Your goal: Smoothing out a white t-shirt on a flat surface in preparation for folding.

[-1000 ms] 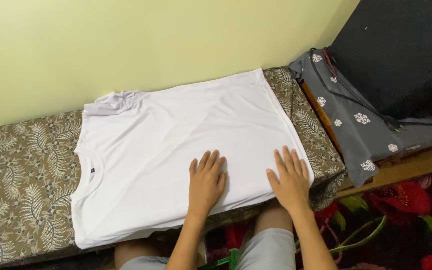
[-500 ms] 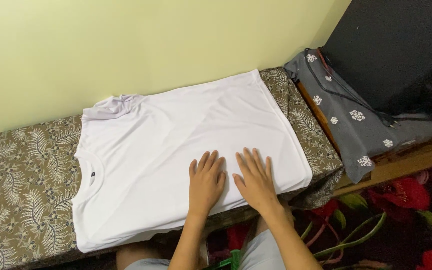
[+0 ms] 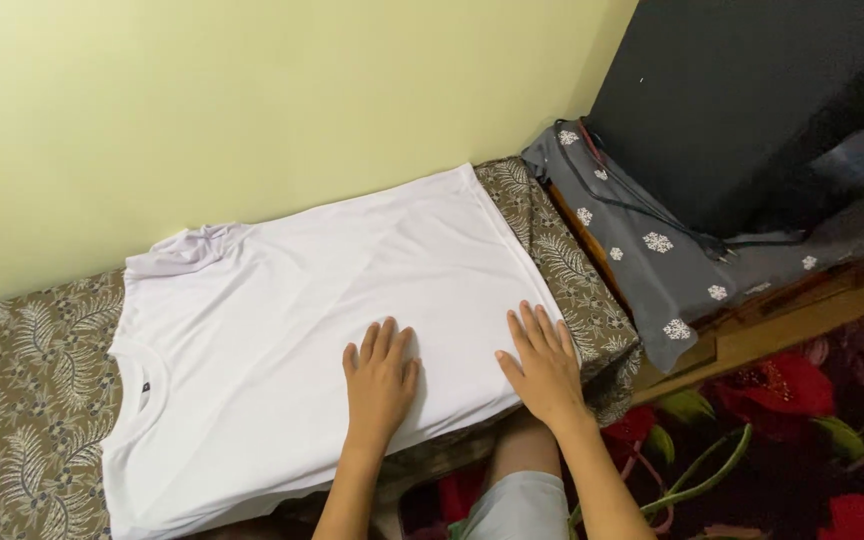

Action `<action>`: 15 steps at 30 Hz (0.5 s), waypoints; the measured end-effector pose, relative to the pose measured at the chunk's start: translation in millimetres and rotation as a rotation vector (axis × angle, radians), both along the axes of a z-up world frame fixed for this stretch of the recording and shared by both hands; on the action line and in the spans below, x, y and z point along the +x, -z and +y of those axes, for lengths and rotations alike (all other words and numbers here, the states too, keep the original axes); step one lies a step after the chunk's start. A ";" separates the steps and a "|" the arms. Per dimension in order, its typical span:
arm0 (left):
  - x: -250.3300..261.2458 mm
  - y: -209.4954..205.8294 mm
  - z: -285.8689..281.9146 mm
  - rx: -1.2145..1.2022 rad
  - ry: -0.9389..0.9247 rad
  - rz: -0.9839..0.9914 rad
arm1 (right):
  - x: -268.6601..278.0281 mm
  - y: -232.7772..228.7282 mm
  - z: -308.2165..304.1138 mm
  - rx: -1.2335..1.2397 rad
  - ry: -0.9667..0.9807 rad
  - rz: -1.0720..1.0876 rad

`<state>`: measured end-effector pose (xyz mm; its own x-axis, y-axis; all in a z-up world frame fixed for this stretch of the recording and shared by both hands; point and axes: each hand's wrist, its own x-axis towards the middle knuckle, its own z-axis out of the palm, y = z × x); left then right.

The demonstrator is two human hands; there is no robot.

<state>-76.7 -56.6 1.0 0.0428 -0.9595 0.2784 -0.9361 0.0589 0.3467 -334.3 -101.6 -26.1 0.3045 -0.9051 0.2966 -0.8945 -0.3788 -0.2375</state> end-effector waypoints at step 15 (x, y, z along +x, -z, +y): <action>-9.9 -6.3 -18.8 -0.026 -0.022 -0.105 | 45.4 -30.3 -2.4 0.164 -0.039 -0.086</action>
<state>-86.6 -75.5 7.3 0.0327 -0.9512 0.3070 -0.9685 0.0458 0.2450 -288.8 -104.1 4.2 0.3199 -0.9316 0.1727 -0.8539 -0.3625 -0.3733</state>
